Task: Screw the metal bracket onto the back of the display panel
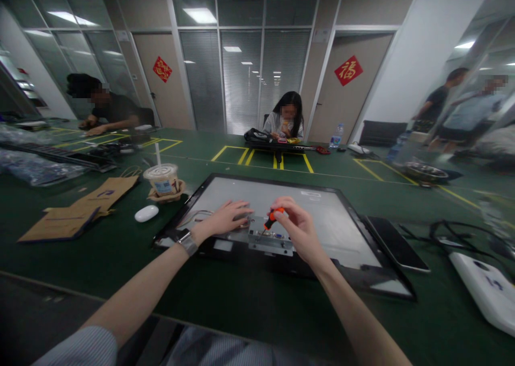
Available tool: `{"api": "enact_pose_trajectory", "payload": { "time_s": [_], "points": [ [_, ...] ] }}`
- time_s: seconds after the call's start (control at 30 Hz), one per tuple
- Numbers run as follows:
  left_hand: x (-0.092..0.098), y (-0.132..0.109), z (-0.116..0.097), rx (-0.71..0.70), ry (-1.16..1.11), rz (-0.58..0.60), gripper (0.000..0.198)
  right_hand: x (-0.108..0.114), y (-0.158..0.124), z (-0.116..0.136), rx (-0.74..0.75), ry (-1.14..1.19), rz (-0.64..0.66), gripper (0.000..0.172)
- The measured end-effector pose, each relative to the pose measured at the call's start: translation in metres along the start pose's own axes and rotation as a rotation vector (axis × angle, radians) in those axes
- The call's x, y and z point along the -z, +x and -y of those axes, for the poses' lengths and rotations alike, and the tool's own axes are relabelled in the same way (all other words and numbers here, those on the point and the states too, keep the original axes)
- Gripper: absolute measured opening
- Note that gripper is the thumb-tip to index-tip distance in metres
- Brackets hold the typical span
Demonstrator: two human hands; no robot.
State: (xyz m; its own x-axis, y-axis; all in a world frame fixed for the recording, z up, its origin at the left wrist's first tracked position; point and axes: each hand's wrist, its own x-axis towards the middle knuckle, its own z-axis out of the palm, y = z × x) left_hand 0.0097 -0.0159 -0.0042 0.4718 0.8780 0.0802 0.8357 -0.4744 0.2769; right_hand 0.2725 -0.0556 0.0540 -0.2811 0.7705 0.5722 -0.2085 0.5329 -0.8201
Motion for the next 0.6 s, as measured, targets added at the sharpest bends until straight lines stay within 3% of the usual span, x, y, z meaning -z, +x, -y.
{"api": "enact_pose_trajectory", "payload": {
  "time_s": [0.17,0.33,0.6],
  "points": [
    [-0.0006,-0.0005,0.0014,-0.005,-0.002,0.004,0.045,-0.0001,-0.0020,-0.0012,-0.037,-0.005,0.031,0.023],
    [-0.0009,-0.0006,0.0016,-0.009,-0.006,-0.006,0.046,-0.0028,-0.0021,0.0024,-0.065,-0.024,0.034,0.024],
    [-0.0001,-0.0009,0.0012,-0.006,-0.003,-0.007,0.046,0.0033,0.0026,-0.0047,0.003,-0.109,-0.080,0.022]
  ]
}}
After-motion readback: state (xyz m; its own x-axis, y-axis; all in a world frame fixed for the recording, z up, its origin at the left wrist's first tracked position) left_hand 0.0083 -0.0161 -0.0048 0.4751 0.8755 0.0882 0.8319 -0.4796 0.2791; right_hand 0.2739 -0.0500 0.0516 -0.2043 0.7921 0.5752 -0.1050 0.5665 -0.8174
